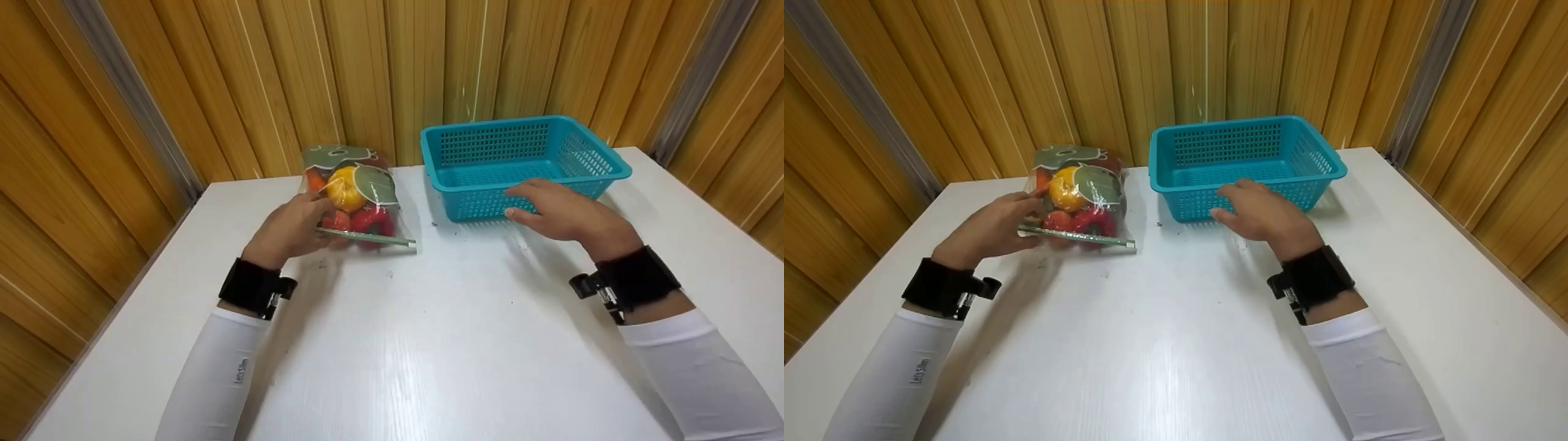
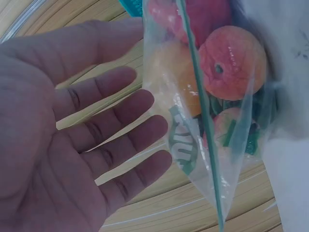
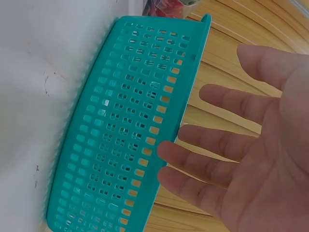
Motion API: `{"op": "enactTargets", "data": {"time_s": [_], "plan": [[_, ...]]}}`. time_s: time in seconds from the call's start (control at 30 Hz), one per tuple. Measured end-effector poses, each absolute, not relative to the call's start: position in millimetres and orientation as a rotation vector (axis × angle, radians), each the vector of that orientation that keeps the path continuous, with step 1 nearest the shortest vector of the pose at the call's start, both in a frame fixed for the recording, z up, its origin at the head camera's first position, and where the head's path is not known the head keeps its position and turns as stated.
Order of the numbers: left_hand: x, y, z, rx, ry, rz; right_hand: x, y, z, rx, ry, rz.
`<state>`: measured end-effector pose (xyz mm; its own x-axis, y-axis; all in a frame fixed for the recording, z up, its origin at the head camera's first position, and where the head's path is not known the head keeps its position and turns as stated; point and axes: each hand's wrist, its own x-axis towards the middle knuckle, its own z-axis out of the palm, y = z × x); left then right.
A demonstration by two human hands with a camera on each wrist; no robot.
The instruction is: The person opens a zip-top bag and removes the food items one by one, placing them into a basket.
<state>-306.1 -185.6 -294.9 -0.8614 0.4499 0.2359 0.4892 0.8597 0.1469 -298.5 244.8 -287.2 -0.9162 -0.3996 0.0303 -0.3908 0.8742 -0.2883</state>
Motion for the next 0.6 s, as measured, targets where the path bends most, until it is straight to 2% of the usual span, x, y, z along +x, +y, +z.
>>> {"op": "enactTargets", "data": {"time_s": [0.6], "plan": [[-322.8,-201.2,-323.0,-0.669,-2.672,-0.098,-296.2,237.9,-290.2,-0.644,2.994,-0.423]]}}
